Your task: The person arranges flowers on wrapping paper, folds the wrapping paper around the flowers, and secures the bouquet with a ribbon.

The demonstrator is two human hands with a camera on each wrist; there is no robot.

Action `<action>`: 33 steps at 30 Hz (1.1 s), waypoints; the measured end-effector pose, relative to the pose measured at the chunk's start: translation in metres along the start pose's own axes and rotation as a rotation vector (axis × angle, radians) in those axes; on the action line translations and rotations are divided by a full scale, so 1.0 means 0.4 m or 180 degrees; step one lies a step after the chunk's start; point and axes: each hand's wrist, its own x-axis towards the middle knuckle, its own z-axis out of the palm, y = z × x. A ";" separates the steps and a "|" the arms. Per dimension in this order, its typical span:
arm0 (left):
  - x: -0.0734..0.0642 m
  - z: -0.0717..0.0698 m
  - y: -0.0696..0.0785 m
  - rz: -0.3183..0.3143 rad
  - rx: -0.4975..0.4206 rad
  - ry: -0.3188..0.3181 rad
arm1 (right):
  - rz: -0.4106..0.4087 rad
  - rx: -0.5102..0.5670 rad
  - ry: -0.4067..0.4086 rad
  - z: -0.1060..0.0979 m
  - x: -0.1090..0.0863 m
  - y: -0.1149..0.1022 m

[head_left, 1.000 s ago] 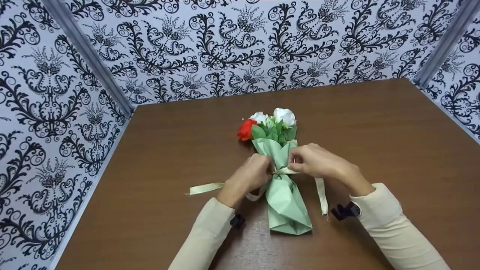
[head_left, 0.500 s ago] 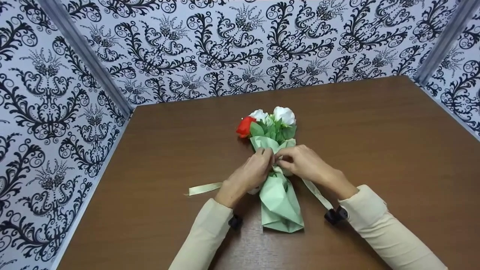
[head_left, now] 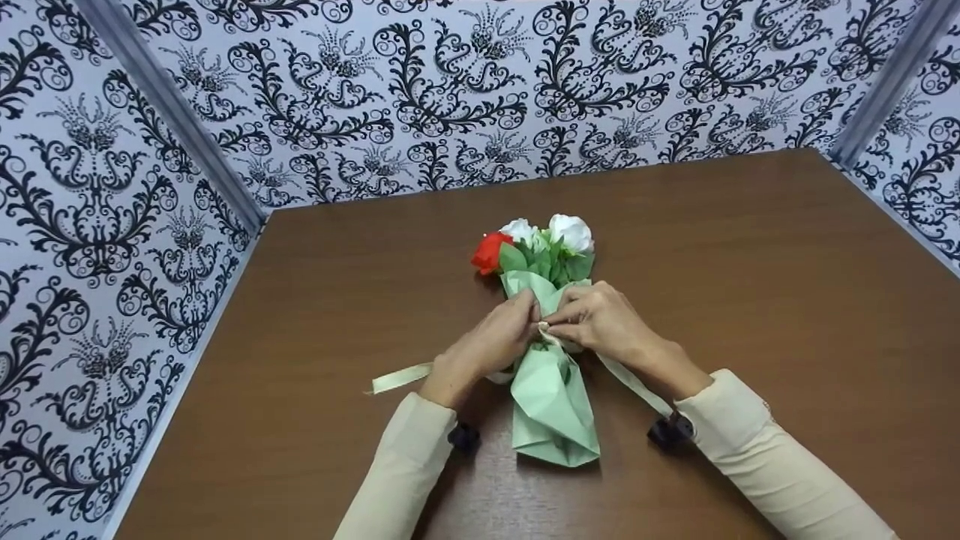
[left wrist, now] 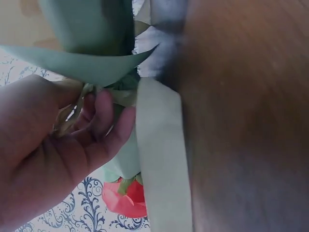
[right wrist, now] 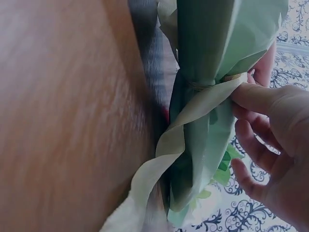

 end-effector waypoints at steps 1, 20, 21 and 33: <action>0.001 -0.002 0.000 -0.0005 -0.0006 -0.0026 | -0.0040 -0.0030 0.0023 0.001 -0.001 0.002; -0.001 -0.023 -0.014 -0.0147 -0.0377 -0.0228 | 0.1238 0.0524 -0.0726 -0.056 0.007 0.004; -0.001 -0.023 -0.014 -0.0156 -0.0364 -0.0229 | 0.1277 0.0478 -0.0762 -0.061 0.007 0.006; -0.002 -0.020 0.008 -0.0119 -0.0176 -0.0168 | 0.1582 0.0369 -0.1327 -0.100 0.002 0.010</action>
